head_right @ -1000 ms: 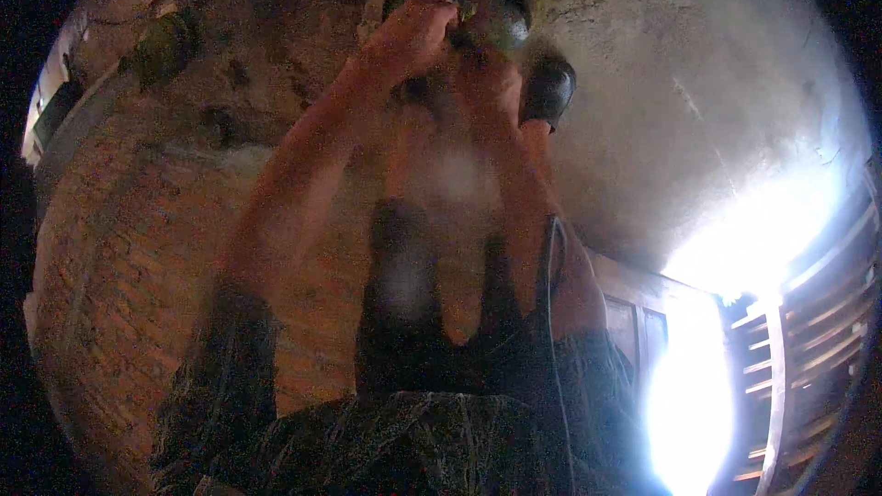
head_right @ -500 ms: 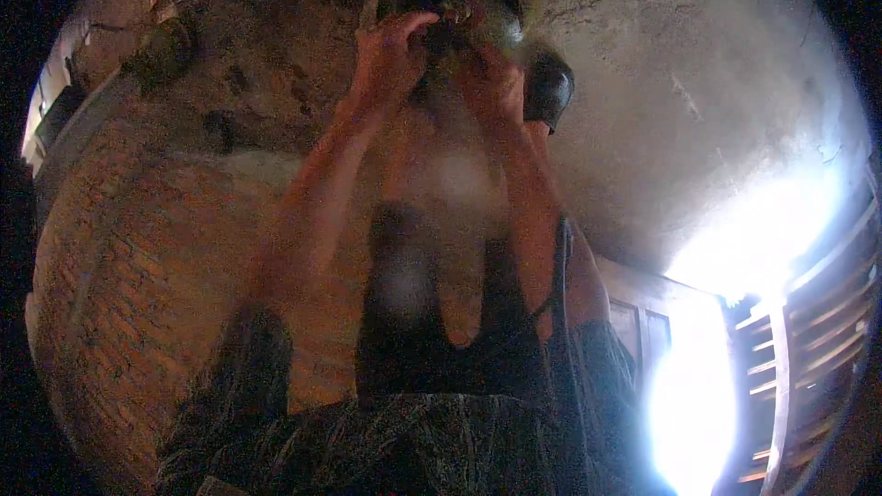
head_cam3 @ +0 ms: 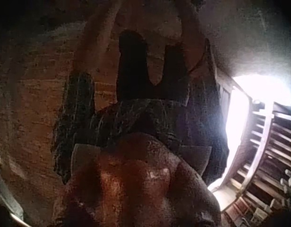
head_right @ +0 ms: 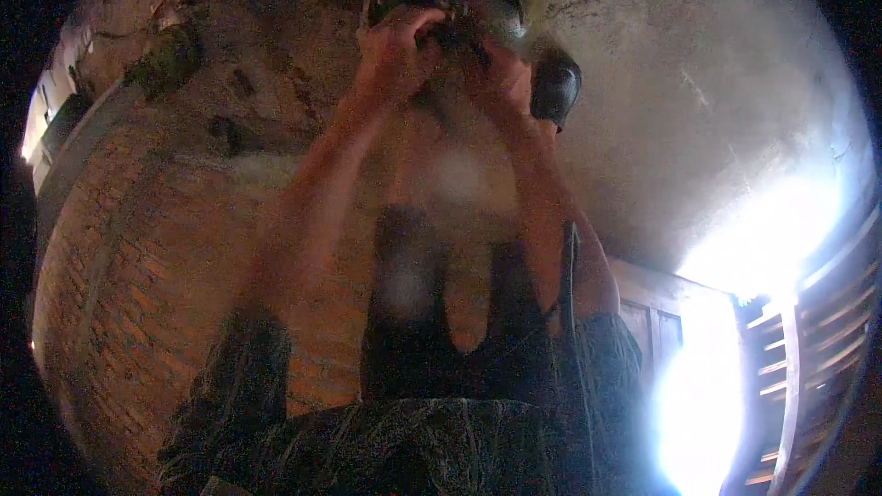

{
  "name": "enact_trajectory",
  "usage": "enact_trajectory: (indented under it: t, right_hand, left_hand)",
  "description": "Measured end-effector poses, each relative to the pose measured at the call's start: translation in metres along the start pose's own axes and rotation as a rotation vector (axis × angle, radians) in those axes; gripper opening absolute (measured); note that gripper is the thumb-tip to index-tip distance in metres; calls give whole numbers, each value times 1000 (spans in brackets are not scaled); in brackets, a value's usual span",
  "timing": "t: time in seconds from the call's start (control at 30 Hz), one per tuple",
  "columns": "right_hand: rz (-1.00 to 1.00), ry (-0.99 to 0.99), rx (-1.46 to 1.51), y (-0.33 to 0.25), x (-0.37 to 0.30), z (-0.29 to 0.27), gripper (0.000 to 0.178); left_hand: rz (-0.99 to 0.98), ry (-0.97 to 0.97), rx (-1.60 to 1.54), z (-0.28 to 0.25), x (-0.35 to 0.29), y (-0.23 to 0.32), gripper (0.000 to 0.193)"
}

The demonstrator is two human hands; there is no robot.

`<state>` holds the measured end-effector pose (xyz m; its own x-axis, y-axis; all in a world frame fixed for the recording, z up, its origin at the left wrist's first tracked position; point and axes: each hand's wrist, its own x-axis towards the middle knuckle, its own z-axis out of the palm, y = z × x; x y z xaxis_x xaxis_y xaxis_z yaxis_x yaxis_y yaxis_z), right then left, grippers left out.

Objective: The person removes a regulator from a gas cylinder, uses a knife to scrape around the valve opening, and then attaches a regulator to the cylinder.

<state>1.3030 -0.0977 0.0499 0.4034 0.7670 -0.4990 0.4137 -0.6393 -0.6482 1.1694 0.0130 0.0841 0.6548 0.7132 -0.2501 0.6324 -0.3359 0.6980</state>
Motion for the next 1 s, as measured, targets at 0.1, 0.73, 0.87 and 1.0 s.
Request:
enact_trajectory:
  t: [0.1,0.73,0.87,1.0]
  right_hand:
    - [26,-14,86,0,-1,2,26]
    - [-270,113,111,20,4,13,17]
    - [-398,130,107,22,4,8,17]
    - [-421,174,81,31,7,-4,14]
  left_hand:
    - [-23,66,-46,0,2,1,42]
    - [120,185,124,5,8,-3,14]
    - [138,196,146,7,8,-4,12]
    - [97,167,83,11,11,8,12]
